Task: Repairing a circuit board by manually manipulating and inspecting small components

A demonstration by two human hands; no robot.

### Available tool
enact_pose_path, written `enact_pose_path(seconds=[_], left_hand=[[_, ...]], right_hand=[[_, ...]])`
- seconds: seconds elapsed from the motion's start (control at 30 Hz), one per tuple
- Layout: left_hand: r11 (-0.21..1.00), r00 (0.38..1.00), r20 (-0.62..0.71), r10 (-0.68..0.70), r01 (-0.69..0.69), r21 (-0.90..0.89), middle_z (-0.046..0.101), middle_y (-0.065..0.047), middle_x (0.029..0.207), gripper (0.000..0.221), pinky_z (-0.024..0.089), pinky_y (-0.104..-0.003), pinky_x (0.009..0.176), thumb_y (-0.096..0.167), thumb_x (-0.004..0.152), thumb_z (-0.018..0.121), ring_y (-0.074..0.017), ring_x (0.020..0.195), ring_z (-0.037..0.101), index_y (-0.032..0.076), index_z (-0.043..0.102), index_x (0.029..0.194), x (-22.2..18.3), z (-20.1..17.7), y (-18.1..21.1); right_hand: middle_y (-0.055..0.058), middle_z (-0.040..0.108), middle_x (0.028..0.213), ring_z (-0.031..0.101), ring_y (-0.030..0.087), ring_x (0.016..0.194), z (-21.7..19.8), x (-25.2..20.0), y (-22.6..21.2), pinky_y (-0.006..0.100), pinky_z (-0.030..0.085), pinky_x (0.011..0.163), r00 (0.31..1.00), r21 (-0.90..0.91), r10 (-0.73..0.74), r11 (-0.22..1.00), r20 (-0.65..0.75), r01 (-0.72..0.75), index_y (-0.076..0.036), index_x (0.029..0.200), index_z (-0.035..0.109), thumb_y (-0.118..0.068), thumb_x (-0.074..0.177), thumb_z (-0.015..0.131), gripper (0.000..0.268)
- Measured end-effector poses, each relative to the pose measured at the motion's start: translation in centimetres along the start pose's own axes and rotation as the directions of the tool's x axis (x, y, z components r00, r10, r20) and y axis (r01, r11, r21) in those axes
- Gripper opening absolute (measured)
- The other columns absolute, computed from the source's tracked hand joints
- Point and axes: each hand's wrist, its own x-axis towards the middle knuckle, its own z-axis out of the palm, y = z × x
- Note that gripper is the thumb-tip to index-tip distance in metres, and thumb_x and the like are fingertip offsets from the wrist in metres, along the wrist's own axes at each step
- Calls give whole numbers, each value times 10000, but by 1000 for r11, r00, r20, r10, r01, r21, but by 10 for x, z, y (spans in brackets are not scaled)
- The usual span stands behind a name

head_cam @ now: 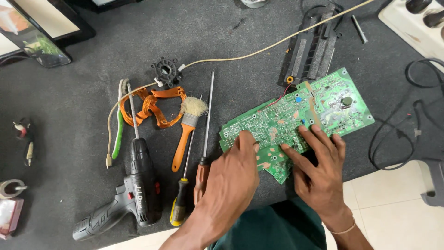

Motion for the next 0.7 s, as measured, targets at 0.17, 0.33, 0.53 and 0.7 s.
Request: enact_pose_path(seconds=[0.17, 0.33, 0.53, 0.7], left_hand=[[997, 971, -227, 71, -73, 2, 607, -46, 879, 108, 496, -399, 452, 194, 1022, 626, -262, 716, 628, 135, 562, 960, 18, 13, 3], [994, 942, -317, 107, -91, 64, 593, -64, 925, 143, 509, -389, 572, 228, 1029, 617, -266, 806, 613, 116, 557, 962, 29, 23, -1], [990, 953, -271, 138, -129, 50, 588, -73, 944, 143, 525, -376, 478, 205, 1071, 553, -246, 792, 602, 92, 568, 985, 24, 26, 1], [946, 901, -314, 300, -240, 216, 560, -58, 936, 172, 538, -341, 531, 20, 950, 612, -219, 798, 560, 73, 615, 1114, 18, 18, 2]], right_hand=[[199, 574, 1473, 518, 408, 1415, 4, 2, -1, 570, 281, 1211, 999, -42, -10, 999, -43, 8, -157, 1258, 722, -20, 998, 534, 349], [207, 629, 1408, 567, 400, 1358, 7, 3, 1, 532, 292, 1204, 995, -78, -33, 997, -91, 26, -158, 1207, 760, -48, 1012, 536, 317], [212, 656, 1360, 594, 394, 1305, 7, 6, 3, 520, 321, 1186, 990, -89, -56, 995, -128, 45, -148, 1152, 788, -43, 1005, 542, 305], [213, 664, 1361, 596, 393, 1304, 7, 5, 5, 529, 334, 1172, 990, -85, -65, 995, -128, 54, -162, 1170, 776, -111, 1022, 556, 270]])
